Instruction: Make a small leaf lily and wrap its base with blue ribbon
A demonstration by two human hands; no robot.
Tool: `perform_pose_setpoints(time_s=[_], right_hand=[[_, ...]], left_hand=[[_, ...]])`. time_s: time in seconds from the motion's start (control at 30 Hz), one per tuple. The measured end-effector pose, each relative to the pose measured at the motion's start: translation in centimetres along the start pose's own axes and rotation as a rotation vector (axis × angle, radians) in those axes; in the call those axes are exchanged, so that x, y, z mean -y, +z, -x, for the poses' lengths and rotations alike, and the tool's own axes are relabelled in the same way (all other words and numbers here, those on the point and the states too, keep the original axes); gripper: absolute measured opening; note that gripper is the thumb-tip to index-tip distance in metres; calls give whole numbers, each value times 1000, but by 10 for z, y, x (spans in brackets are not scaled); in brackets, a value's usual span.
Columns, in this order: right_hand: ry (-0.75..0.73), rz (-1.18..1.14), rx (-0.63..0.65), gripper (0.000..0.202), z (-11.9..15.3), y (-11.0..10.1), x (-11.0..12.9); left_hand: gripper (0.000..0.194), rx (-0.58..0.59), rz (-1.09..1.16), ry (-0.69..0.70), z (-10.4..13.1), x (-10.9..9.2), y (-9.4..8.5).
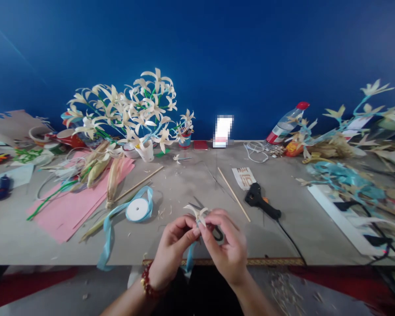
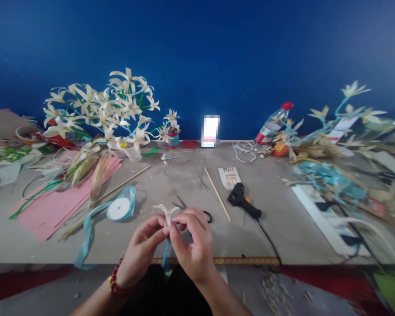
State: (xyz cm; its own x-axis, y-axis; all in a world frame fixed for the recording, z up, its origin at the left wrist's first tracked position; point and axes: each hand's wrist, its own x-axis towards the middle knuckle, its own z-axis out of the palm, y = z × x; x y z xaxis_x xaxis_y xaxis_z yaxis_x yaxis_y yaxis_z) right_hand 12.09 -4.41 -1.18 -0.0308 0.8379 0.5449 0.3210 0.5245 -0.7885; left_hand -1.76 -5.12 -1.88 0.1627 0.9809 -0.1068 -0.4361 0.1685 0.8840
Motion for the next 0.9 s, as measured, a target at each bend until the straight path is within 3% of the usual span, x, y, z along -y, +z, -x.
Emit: perform_pose_setpoints(time_s=[0.17, 0.3, 0.43, 0.63, 0.73, 0.9], right_hand=[[-3, -8, -5, 11, 1, 1, 3], [44, -55, -6, 9, 2, -1, -2], [211, -223, 24, 6, -2, -6, -8], [558, -760, 316, 34, -8, -4, -6], [660, -854, 306, 41, -10, 1, -4], [687, -882, 299, 28, -13, 5, -3]], left_hand=[[9, -2, -8, 27, 0, 2, -1], [10, -6, 108, -37, -2, 4, -5], [18, 36, 201, -134, -5, 3, -9], [23, 123, 343, -260, -5, 1, -7], [24, 154, 376, -284, -7, 3, -7], [25, 160, 381, -264, -10, 5, -7]])
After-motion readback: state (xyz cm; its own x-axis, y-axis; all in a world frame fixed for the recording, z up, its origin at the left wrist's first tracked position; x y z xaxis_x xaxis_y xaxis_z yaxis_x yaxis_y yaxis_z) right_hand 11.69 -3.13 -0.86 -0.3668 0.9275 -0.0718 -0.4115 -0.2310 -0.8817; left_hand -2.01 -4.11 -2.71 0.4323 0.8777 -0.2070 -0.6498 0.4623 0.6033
